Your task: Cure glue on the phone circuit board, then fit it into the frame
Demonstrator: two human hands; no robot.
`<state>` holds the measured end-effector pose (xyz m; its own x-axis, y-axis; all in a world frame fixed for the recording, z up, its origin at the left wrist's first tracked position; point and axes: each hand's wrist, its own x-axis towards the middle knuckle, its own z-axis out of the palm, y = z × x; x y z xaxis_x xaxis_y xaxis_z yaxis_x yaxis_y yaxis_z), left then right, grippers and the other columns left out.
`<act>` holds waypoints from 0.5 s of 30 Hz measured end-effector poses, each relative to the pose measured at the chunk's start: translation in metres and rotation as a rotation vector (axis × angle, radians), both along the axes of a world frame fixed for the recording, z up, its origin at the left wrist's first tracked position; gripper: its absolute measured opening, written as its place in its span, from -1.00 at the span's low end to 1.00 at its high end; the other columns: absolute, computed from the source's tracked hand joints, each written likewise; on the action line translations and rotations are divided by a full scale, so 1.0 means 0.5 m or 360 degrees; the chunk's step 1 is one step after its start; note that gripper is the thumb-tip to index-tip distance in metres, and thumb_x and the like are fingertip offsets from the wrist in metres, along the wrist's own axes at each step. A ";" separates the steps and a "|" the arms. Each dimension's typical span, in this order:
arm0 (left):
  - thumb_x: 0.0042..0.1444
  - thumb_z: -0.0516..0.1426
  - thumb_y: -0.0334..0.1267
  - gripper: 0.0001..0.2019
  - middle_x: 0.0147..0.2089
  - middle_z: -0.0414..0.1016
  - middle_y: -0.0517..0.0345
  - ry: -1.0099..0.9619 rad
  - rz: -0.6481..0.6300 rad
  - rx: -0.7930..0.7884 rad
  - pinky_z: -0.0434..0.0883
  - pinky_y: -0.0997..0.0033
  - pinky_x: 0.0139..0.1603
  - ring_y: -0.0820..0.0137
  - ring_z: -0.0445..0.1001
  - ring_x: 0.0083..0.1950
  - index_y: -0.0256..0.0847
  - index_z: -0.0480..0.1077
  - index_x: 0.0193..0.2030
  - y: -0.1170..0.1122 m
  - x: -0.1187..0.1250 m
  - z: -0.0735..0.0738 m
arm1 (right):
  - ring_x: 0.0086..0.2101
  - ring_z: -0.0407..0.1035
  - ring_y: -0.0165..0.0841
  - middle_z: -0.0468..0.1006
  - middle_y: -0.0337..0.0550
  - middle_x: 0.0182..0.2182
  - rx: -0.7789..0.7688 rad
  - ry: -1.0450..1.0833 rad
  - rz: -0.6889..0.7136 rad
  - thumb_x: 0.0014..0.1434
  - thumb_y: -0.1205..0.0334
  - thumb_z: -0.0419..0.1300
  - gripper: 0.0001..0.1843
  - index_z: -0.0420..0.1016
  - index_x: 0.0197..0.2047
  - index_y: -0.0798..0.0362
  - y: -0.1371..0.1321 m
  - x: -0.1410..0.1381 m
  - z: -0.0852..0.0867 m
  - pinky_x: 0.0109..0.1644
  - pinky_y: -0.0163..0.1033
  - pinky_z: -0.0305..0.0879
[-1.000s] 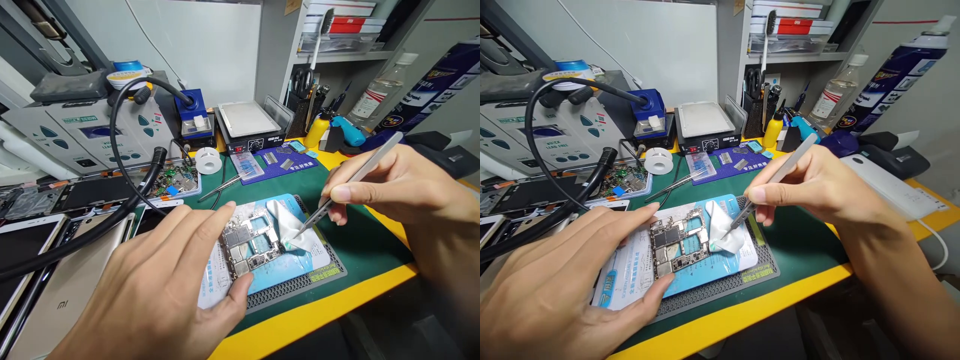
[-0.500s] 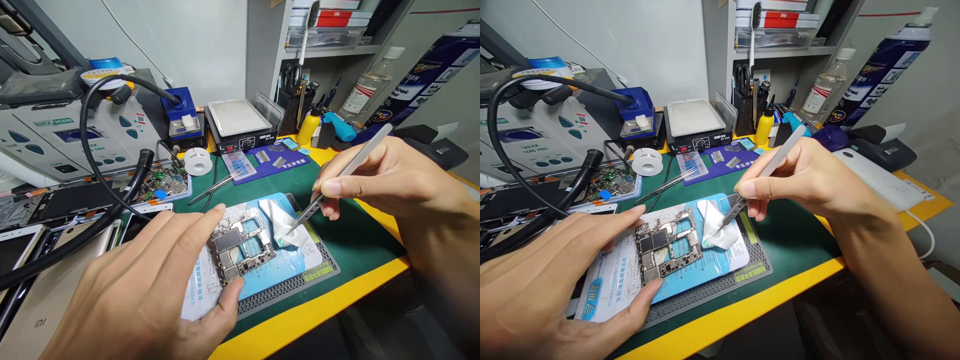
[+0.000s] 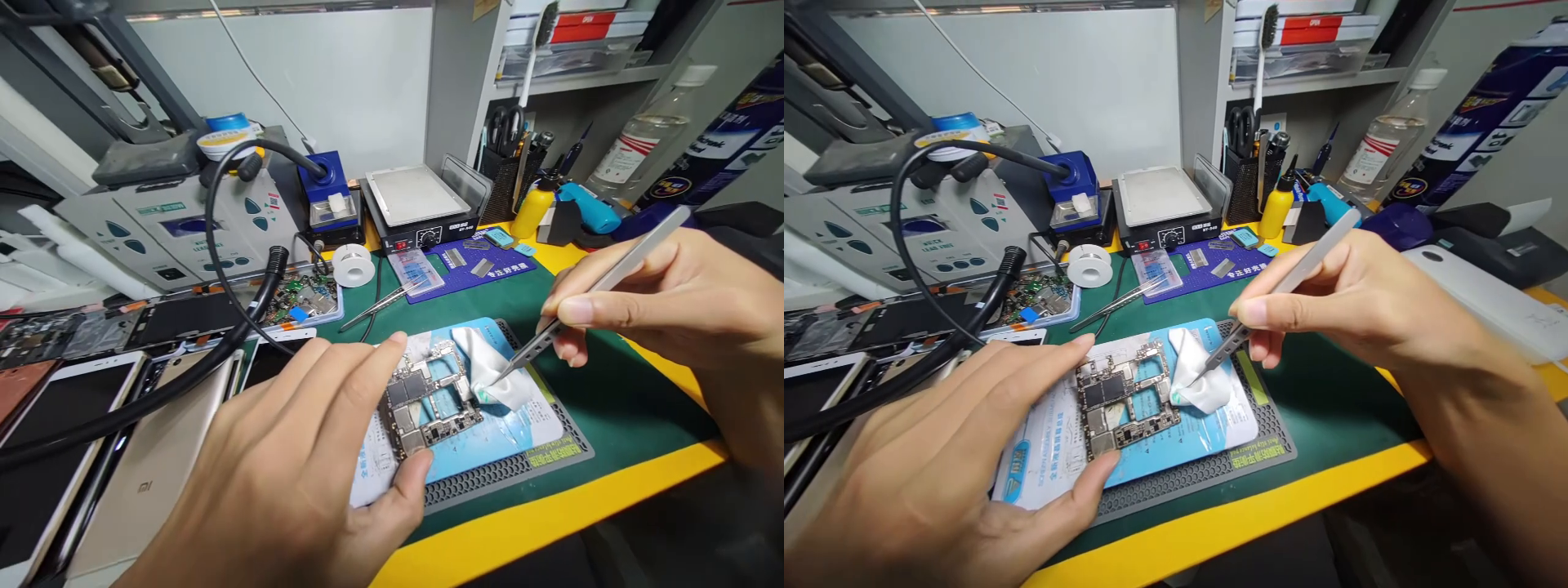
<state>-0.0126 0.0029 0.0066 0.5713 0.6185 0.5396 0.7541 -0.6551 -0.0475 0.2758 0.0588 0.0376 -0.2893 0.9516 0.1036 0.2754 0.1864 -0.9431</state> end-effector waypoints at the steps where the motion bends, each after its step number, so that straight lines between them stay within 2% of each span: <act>1: 0.10 0.24 -0.19 -0.47 -0.01 0.57 -0.04 -0.0006 -0.0002 -0.0002 0.48 0.12 -0.08 0.14 0.53 -0.04 -0.39 0.35 0.19 -0.002 -0.001 0.001 | -0.63 0.49 -0.25 0.57 -0.11 -0.64 -0.0005 -0.0026 0.0044 0.06 0.09 0.43 -0.77 0.66 -0.55 -0.01 0.004 0.003 -0.002 -0.58 -0.24 0.43; 5: 0.09 0.25 -0.21 -0.42 0.01 0.55 -0.04 -0.0020 0.0001 -0.0060 0.48 0.12 -0.08 0.15 0.51 -0.03 -0.39 0.32 0.23 -0.008 -0.005 0.002 | -0.60 0.51 -0.21 0.59 -0.04 -0.61 0.0023 -0.0127 0.0154 0.08 0.03 0.40 -0.71 0.66 -0.55 0.02 0.016 0.011 -0.005 -0.55 -0.20 0.45; 10: 0.09 0.26 -0.23 -0.39 0.03 0.54 -0.07 -0.0052 -0.0036 -0.0086 0.49 0.11 -0.12 0.15 0.51 -0.04 -0.41 0.29 0.27 -0.009 -0.006 0.002 | -0.61 0.50 -0.20 0.58 -0.03 -0.61 0.0028 -0.0136 0.0094 0.09 0.09 0.39 -0.72 0.64 -0.59 0.01 0.016 0.009 -0.006 -0.55 -0.19 0.43; 15: 0.09 0.26 -0.26 -0.36 0.06 0.51 -0.05 -0.0062 -0.0037 -0.0069 0.46 0.15 -0.14 0.17 0.49 -0.01 -0.39 0.26 0.30 -0.004 -0.004 0.004 | -0.62 0.49 -0.23 0.59 -0.02 -0.61 -0.0027 -0.0021 0.0059 0.04 0.09 0.43 -0.78 0.68 -0.53 0.02 0.017 0.006 -0.011 -0.55 -0.22 0.44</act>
